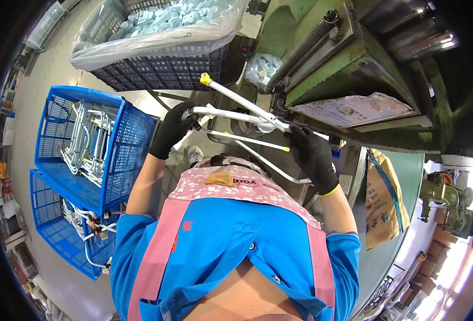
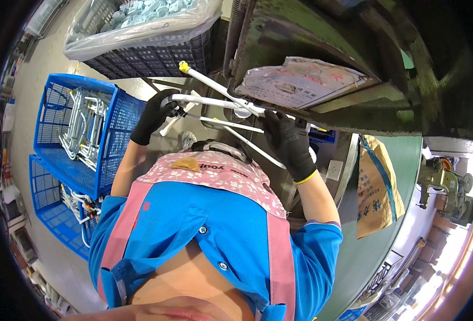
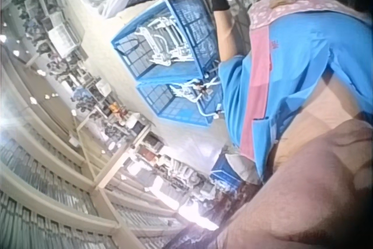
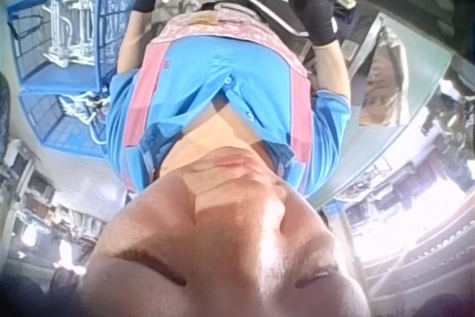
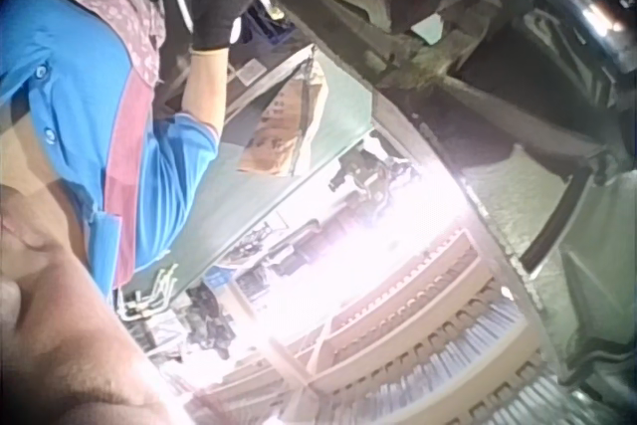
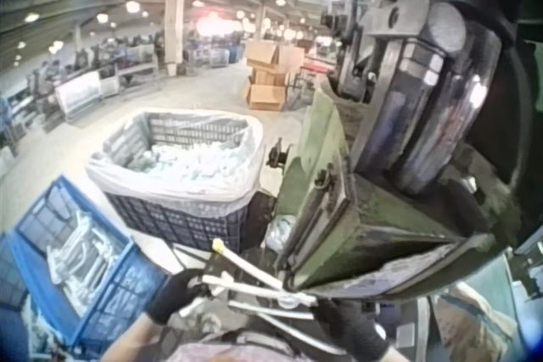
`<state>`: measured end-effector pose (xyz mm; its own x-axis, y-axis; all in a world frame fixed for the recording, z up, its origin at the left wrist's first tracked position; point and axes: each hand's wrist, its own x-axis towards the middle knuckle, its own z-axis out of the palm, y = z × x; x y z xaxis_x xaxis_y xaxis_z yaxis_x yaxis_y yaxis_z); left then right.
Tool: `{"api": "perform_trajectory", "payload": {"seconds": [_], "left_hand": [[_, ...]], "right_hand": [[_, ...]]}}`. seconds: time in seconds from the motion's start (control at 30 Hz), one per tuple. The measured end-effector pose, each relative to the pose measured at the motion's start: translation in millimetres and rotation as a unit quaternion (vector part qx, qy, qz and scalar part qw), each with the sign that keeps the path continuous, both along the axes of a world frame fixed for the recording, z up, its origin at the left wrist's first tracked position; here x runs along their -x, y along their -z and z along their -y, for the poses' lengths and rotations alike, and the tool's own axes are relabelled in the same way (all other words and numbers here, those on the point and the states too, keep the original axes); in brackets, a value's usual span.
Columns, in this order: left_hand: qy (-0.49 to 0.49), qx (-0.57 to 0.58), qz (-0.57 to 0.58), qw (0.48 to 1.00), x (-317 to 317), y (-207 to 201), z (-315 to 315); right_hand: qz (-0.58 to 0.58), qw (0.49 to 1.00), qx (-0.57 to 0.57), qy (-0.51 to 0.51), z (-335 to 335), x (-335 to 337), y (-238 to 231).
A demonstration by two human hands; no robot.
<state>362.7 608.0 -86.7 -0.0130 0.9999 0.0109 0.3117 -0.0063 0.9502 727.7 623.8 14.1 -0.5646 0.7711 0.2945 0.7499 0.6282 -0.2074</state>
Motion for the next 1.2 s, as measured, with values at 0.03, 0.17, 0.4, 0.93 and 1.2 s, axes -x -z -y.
{"api": "perform_trajectory", "payload": {"seconds": [0.03, 0.17, 0.4, 0.93, 1.2], "left_hand": [[-0.001, 0.005, -0.001, 1.000, 0.0, -1.0, 0.7], [-0.001, 0.015, 0.019, 1.000, -0.2, -1.7, 2.5], [0.004, -0.033, -0.012, 0.999, -1.0, -3.3, -0.4], [0.072, 0.033, 0.308, 0.948, -89.7, -78.6, 16.5], [0.074, 0.151, 0.566, 0.807, -113.7, -69.8, 1.2]], "right_hand": [[0.035, 0.999, 0.024, 0.017, 2.5, 2.0, -1.6], [0.032, 0.990, 0.140, -0.004, 21.0, -1.2, -12.9], [0.004, 0.992, 0.128, 0.017, 44.6, 9.8, 17.9], [-0.088, 0.991, 0.020, 0.104, 17.5, 4.9, 54.1], [-0.110, 0.987, 0.024, 0.114, 19.2, 6.8, 46.6]]}}
